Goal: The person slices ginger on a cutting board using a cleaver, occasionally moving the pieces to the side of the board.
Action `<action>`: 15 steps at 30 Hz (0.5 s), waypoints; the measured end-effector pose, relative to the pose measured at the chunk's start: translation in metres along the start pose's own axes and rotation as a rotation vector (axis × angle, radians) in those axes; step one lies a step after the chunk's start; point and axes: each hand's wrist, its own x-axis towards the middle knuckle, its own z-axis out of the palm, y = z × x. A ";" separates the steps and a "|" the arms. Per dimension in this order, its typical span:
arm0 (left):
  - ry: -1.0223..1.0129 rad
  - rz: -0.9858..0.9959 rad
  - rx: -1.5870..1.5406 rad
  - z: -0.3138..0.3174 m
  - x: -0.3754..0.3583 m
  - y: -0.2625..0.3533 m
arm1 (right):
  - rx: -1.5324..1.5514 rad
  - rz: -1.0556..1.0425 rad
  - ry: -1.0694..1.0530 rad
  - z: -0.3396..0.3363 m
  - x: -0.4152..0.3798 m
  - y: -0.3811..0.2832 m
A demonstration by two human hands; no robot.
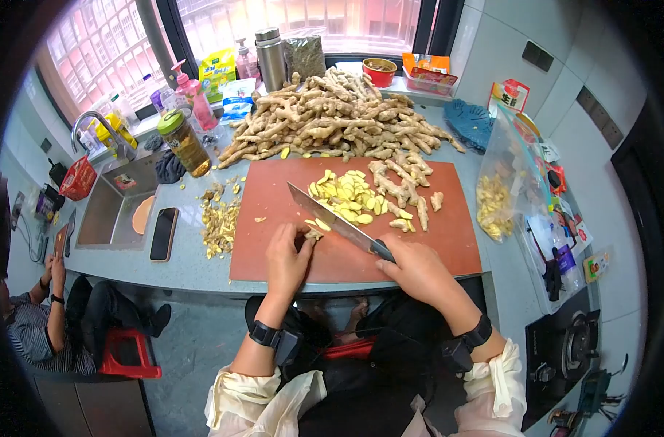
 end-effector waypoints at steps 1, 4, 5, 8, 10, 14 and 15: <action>0.009 0.032 0.024 0.000 0.000 -0.001 | 0.002 -0.001 -0.001 0.002 0.000 0.001; 0.013 0.036 0.033 0.000 0.000 -0.001 | 0.010 0.016 -0.025 0.007 -0.001 0.006; 0.011 0.037 0.033 0.001 0.000 0.000 | 0.011 0.016 -0.020 0.008 0.000 0.007; 0.004 -0.053 -0.034 0.000 -0.002 0.000 | 0.005 0.028 -0.018 0.006 0.000 0.006; 0.003 -0.055 -0.025 0.000 -0.003 0.000 | -0.002 0.041 -0.019 0.005 0.000 0.006; 0.012 -0.033 -0.095 0.001 -0.003 0.000 | 0.039 0.019 0.007 0.005 -0.002 0.005; 0.024 -0.025 -0.104 0.001 -0.002 0.000 | 0.048 0.016 0.012 0.004 -0.002 0.004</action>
